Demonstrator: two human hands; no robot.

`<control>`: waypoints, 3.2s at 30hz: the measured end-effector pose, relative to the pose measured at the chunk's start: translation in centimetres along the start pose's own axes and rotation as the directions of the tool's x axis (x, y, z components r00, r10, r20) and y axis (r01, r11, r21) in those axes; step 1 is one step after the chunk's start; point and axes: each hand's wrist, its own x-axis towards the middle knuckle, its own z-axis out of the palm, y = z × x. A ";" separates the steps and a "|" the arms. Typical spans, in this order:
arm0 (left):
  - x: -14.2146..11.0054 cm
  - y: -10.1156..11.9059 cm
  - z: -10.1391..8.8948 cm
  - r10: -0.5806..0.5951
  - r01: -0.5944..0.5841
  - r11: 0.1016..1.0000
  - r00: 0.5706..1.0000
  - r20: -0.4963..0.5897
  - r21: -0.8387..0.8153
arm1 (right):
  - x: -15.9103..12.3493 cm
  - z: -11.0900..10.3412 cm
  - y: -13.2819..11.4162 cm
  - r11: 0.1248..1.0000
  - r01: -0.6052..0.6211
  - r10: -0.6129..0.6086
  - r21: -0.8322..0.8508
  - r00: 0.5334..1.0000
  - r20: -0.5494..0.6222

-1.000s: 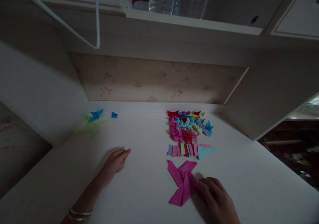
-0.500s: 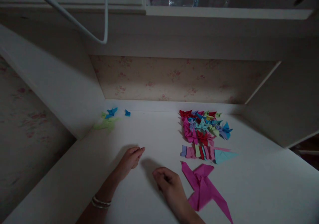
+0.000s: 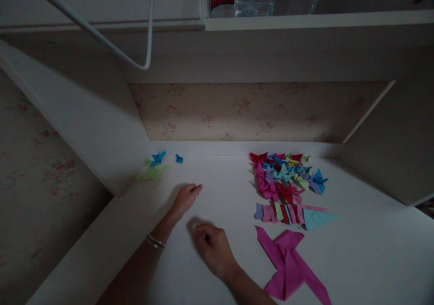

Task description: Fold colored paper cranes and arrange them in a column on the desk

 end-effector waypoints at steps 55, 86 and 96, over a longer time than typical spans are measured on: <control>-7.8 1.7 2.0 -0.010 -0.023 0.859 0.998 -0.062 -0.512 | 2.2 -2.2 1.3 0.442 -0.045 0.424 0.896 0.891 -0.165; -7.9 2.0 1.3 0.044 -0.040 0.881 0.999 -0.003 -0.471 | 1.8 -2.3 1.1 0.575 -0.095 0.383 0.813 0.909 -0.165; -7.5 0.7 1.6 -0.001 -0.026 0.903 0.998 -0.064 -0.429 | 1.9 -1.9 1.1 0.594 -0.084 0.376 0.800 0.908 -0.184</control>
